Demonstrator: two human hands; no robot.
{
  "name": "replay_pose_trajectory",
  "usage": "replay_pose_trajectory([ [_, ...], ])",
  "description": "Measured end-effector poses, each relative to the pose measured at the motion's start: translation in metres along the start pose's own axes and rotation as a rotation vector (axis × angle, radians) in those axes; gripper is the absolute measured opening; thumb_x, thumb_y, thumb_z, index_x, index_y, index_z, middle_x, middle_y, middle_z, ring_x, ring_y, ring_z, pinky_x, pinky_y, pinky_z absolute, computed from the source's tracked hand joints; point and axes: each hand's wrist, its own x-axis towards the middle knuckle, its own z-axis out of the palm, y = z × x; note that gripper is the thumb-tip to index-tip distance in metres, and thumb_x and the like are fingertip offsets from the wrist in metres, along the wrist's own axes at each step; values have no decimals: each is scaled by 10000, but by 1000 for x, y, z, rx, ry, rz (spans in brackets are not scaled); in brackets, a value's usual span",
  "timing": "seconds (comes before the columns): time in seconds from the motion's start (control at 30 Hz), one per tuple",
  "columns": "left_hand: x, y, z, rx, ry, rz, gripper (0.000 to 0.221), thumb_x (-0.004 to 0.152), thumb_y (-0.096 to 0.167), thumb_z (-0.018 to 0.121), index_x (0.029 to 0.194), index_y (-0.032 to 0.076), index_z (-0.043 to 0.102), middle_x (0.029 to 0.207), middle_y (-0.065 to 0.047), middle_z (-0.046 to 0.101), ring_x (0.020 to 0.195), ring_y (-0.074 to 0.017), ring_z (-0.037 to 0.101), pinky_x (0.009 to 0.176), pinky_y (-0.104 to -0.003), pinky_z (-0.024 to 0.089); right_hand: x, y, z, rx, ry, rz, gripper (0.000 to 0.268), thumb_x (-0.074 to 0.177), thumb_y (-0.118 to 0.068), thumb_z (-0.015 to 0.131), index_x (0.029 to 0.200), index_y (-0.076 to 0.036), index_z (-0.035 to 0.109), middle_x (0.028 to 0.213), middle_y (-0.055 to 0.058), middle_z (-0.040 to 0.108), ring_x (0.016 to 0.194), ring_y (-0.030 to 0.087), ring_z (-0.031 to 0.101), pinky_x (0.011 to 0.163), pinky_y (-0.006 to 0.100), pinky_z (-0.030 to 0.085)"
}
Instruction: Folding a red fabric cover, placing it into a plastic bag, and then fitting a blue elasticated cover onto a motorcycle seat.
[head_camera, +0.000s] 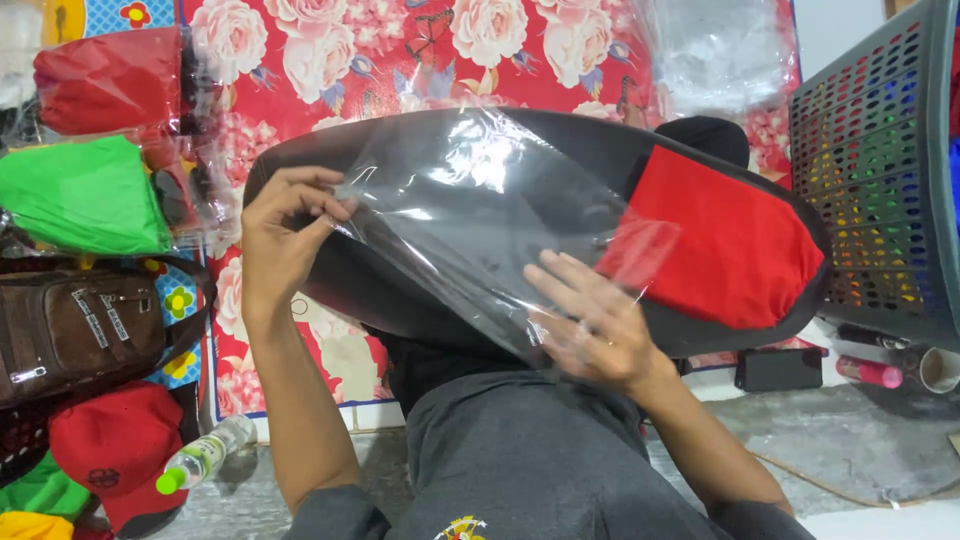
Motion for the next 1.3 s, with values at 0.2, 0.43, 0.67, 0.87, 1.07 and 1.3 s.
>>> replay_pose_trajectory([
  [0.2,1,-26,0,167,3,49,194,899,-53,851,830,105,762,978,-114,742,828,-238,670,765,-312,498,-15,-6,23,-20,-51,109,183,985,-125,615,1036,-13,751,1334,287,668,1206,476,665,1012,542,550],
  [0.43,24,-16,9,194,-66,100,233,857,-127,746,865,105,770,944,-73,761,855,-251,679,827,-325,502,-22,-5,26,-15,-78,174,279,995,-116,572,1193,-19,743,1400,299,619,1256,487,628,1027,541,534],
  [0.67,36,-16,15,118,-112,-35,230,878,-160,741,904,64,783,949,-111,756,901,-245,713,874,-334,527,-31,-6,28,-92,-172,248,441,945,-81,595,1379,-110,664,1445,204,618,1292,382,626,1125,510,453],
  [0.87,38,-22,7,143,-99,-89,229,922,-120,746,1009,86,793,989,-90,757,994,-237,721,941,-350,529,-35,-8,32,-115,-209,279,426,1001,-91,535,1414,-115,642,1490,170,592,1336,338,596,1165,499,405],
  [1.07,23,20,17,361,-27,302,304,931,-150,723,1196,-3,738,1144,-181,737,1049,-408,667,934,-446,452,-34,-3,42,-169,-210,236,399,1060,-178,433,1388,-139,657,1498,178,570,1358,370,570,1176,514,393],
  [1.3,-62,111,104,384,-484,276,1064,629,386,815,1554,82,385,1577,-218,393,1421,-423,366,1020,-558,202,-36,-5,49,-160,-214,177,317,1066,-146,345,1158,-54,634,1321,252,609,1325,462,555,1182,613,374],
])
